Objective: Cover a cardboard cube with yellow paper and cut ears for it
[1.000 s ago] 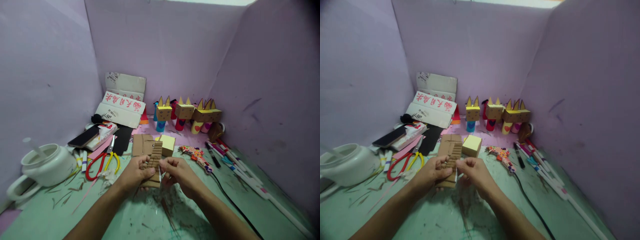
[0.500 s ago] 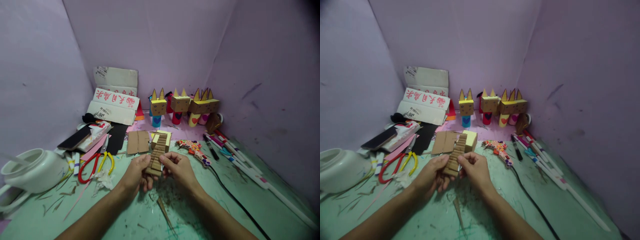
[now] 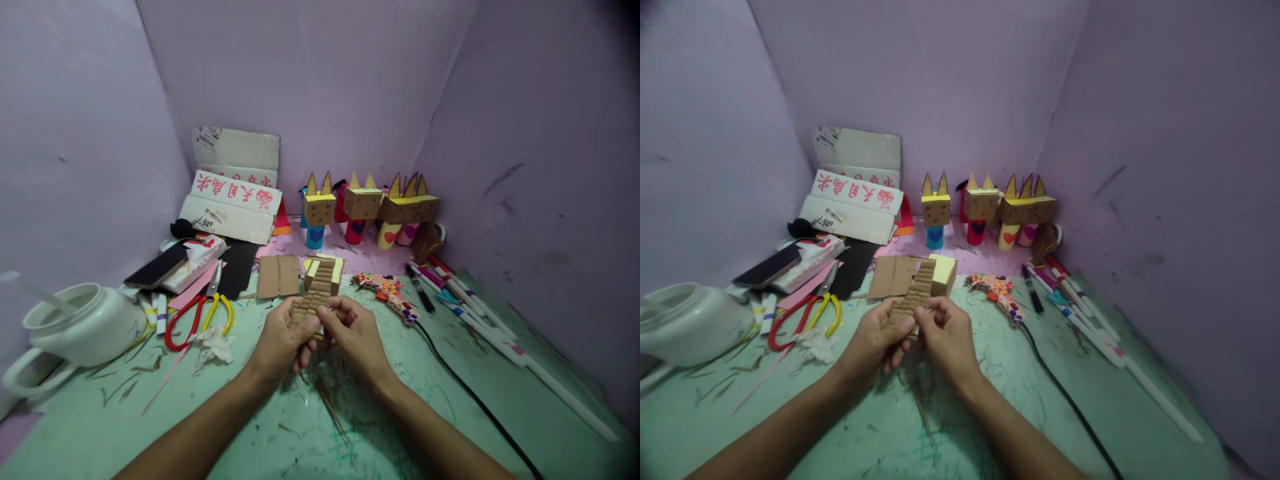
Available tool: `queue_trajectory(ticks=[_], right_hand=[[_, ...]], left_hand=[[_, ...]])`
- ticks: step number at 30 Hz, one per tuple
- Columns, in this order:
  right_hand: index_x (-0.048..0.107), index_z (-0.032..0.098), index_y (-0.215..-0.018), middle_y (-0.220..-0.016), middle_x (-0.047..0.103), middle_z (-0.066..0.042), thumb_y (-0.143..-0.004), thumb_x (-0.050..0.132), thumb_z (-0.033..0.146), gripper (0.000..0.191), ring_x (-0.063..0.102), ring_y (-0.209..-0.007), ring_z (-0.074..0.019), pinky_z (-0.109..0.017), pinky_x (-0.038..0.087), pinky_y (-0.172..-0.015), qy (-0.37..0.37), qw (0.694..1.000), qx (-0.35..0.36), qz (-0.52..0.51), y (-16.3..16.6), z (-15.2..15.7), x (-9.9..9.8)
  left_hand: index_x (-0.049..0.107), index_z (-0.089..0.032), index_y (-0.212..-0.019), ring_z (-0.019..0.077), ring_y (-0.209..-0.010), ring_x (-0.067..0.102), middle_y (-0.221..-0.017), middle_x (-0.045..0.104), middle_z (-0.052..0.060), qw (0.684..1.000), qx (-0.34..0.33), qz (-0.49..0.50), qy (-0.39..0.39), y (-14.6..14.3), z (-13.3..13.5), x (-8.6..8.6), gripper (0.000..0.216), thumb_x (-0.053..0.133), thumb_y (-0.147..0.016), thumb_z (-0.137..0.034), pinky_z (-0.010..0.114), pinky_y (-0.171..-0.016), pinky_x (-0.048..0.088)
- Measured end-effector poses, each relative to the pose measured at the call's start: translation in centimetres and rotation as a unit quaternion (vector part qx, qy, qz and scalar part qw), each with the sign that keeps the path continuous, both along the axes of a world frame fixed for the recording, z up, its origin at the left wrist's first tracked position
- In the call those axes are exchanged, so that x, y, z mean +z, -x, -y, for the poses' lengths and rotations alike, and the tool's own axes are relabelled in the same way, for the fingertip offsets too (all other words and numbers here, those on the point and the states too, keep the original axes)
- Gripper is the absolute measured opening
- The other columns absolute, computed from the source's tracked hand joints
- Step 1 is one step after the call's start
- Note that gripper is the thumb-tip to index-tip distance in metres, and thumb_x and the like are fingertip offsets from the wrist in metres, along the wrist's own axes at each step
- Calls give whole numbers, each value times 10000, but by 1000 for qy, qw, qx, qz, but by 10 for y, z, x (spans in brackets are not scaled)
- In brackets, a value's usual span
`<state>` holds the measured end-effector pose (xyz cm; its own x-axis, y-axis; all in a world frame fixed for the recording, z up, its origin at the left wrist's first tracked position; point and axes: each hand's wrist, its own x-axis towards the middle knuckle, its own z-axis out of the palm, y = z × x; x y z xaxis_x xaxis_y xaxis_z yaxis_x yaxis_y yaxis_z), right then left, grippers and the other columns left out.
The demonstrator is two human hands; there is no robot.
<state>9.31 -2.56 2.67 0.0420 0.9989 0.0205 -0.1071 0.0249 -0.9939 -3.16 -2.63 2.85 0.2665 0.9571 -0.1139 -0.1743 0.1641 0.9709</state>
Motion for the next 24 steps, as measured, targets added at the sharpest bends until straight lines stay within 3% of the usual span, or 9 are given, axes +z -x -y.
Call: queue_trajectory(ticks=[8, 16, 21, 24], right_hand=[[611, 125, -615, -536, 585, 10, -518, 774, 422, 352, 537, -439, -90, -206, 464, -421, 128, 972, 112, -161, -10, -10, -3], [642, 122, -598, -510, 585, 22, -492, 802, 378, 320, 530, -430, -85, -211, 474, -421, 125, 971, 109, -171, -13, -11, -4], [661, 105, -610, -515, 618, -12, -525, 798, 385, 323, 544, -448, -93, -210, 458, -446, 135, 967, 158, -145, -12, -9, -5], [652, 110, -577, -486, 600, 1, -504, 802, 380, 317, 527, -429, -91, -213, 453, -434, 126, 973, 137, -134, -12, -9, -4]], left_hand=[[499, -151, -892, 35, -256, 357, -461, 537, -63, 999, 9, -14, 38, 7, -3, 5, 344, 667, -674, -357, 106, -224, 214], [515, -154, -868, 24, -255, 339, -458, 526, -67, 999, -8, -6, 50, 8, -5, 5, 323, 677, -670, -350, 108, -230, 203], [513, -146, -881, 28, -257, 355, -464, 539, -63, 999, -13, -11, 40, 6, -5, 3, 337, 689, -658, -327, 109, -231, 216], [501, -157, -868, 40, -256, 375, -469, 557, -47, 999, -20, 11, 47, 5, -4, 3, 316, 645, -705, -388, 111, -230, 223]])
